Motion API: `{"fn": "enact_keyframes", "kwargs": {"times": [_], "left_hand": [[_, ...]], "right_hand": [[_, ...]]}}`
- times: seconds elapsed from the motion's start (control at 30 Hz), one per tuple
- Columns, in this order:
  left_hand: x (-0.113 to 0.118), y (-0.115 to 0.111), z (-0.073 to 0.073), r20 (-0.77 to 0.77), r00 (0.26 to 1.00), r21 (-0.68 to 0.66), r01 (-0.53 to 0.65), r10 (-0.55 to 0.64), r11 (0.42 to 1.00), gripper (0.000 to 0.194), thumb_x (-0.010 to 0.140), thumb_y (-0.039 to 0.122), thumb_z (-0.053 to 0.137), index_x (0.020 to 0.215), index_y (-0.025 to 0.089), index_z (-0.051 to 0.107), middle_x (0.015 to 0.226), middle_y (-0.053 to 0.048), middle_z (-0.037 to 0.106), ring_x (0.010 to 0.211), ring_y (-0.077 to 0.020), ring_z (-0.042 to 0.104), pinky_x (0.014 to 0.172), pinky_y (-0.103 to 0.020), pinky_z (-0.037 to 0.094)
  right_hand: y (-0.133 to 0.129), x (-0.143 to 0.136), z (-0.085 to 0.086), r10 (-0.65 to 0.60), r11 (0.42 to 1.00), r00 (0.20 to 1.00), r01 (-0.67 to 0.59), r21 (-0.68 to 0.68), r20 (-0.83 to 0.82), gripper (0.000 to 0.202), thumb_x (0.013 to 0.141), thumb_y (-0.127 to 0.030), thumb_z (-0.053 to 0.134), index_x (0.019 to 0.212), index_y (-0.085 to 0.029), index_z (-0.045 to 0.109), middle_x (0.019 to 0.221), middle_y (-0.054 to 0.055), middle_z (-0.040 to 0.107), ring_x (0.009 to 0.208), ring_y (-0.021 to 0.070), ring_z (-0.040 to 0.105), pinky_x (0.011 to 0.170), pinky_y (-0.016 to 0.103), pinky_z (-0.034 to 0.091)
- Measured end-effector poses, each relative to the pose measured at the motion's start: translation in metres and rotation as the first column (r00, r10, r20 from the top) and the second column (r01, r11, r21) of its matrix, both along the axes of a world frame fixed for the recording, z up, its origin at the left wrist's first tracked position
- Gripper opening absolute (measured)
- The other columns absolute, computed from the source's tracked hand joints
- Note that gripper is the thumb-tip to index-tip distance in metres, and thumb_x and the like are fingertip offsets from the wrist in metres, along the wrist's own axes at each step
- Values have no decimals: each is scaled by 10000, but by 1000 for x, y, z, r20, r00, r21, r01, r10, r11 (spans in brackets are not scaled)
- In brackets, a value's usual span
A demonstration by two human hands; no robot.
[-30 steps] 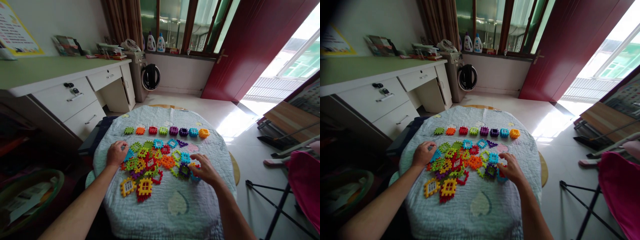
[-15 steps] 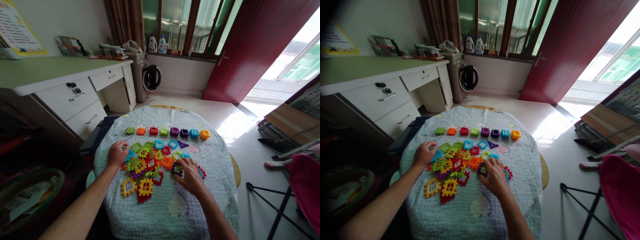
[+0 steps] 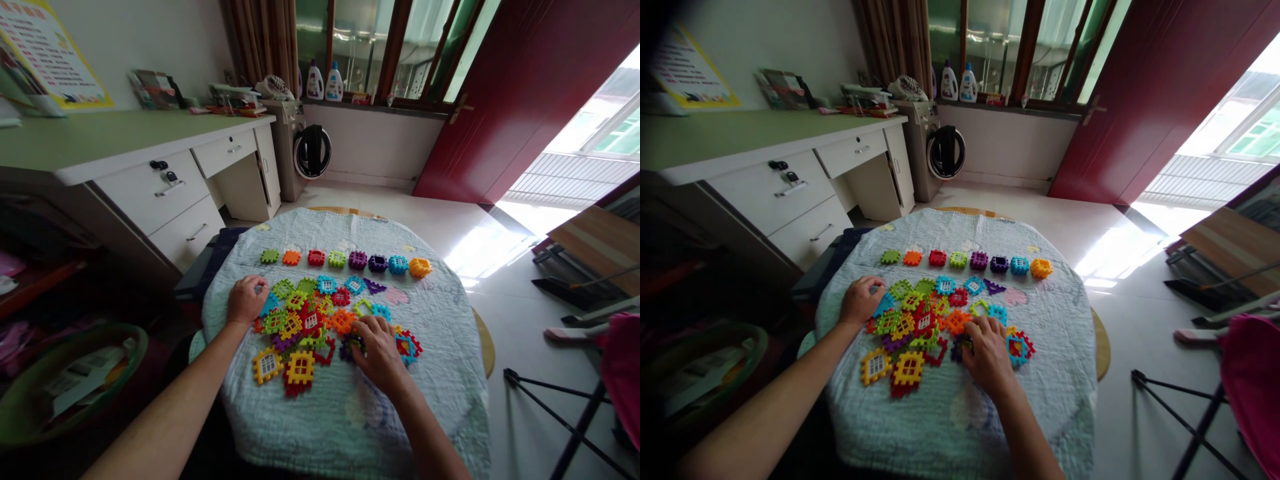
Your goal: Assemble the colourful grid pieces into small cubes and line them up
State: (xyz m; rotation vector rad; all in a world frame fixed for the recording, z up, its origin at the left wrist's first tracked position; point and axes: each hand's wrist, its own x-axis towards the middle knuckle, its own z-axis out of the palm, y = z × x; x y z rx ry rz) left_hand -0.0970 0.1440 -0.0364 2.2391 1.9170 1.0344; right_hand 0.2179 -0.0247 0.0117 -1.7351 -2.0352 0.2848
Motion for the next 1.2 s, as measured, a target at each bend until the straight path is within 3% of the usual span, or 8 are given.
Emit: {"fn": "enact_keyframes", "kwargs": {"times": [0.27,0.43,0.7,0.93,1.07,1.2], "left_hand": [[2,-1,2,13,1000,-11,9,-9,1000,143,752,252,485,714,203,614,876,-71,698,900,-243,627,906,-352,468],[2,-1,2,11,1000,-10,0,0,1000,139,749,247,489,710,203,615,881,-75,700,898,-246,626,896,-356,469],[2,-2,3,7,1000,-1,0,0,1000,154,762,250,481,717,201,620,886,-81,698,888,-252,630,888,-362,471],[1,-1,0,9,1000,-5,3,-3,1000,147,753,251,488,723,201,623,889,-77,698,898,-252,630,892,-357,469],[1,0,0,0,1000,4,6,-6,1000,157,753,258,481,722,200,623,886,-85,698,895,-259,631,890,-365,470],[0,0,0,-10,1000,-4,7,-7,1000,162,752,273,481,719,203,623,887,-84,700,894,-257,634,892,-362,474]], "right_hand": [[2,-2,-6,-25,1000,999,24,9,23,235,810,-174,594,1018,-277,633,1108,59,624,1058,261,505,914,403,389],[13,3,-8,-108,991,994,107,81,7,133,878,-262,553,973,-257,647,1003,65,639,978,244,509,858,387,380],[22,6,-11,-212,971,976,216,101,-46,252,932,-358,465,1008,-237,673,986,73,672,947,232,539,860,382,367],[12,58,-8,-284,947,945,303,110,-163,257,889,-354,482,994,-213,669,988,81,677,971,241,570,901,395,415],[-8,94,-3,-242,970,968,243,21,-60,285,825,-378,566,1056,-244,667,1090,68,646,1044,251,557,938,411,413],[-26,103,-3,-167,982,983,172,-83,70,467,724,-357,659,1184,-289,620,1185,60,600,1094,265,531,937,420,411]]}}
